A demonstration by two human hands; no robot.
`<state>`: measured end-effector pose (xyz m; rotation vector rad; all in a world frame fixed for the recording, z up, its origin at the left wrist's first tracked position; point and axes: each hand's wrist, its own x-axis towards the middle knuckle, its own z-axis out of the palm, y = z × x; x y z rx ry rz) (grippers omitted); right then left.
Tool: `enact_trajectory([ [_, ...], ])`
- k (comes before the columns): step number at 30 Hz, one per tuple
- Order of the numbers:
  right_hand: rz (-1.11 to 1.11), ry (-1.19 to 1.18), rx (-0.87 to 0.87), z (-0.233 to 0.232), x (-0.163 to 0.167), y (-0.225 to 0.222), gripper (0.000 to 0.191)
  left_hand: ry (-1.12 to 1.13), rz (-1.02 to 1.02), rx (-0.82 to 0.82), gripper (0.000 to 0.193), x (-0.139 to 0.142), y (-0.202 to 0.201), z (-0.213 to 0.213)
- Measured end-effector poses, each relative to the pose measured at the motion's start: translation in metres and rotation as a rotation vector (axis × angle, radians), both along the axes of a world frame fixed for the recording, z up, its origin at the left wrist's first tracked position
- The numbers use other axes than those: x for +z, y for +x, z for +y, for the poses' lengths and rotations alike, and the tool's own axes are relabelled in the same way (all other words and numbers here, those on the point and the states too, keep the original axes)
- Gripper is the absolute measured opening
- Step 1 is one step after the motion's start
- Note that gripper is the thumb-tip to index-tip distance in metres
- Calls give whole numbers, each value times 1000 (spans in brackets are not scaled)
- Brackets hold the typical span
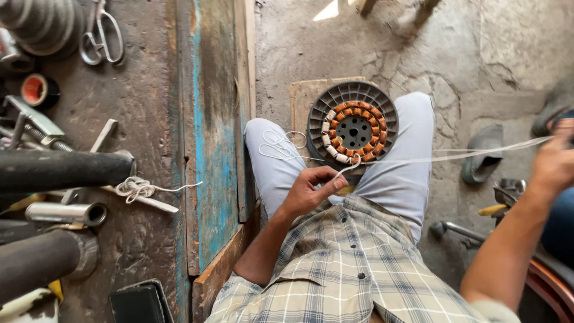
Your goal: The person sits on the floor and winds white thread around the copper windings of a motor stator resting on their lap. They repeatedly pull the thread taut and wrap it around the coils to secure them.
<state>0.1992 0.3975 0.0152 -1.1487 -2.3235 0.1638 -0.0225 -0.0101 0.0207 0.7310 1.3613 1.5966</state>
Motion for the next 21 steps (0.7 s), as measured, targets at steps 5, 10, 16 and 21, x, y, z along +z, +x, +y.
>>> enact_trajectory([
  [5, -298, -792, 749, -116, -24, -57, 47, 43, 22, -44, 26, 4, 4, 0],
  [10, 389, -938, 1092, -75, -31, -29, 27, -130, -23, -49, 25, 4, 0, -5],
  [16, 52, 119, -95, 14, 10, 13, 36, -29, -5, 9, 25, -3, -4, -1],
  [21, -271, -677, 650, -98, -15, -65, 54, -62, 52, -44, 27, -1, -3, 5],
])
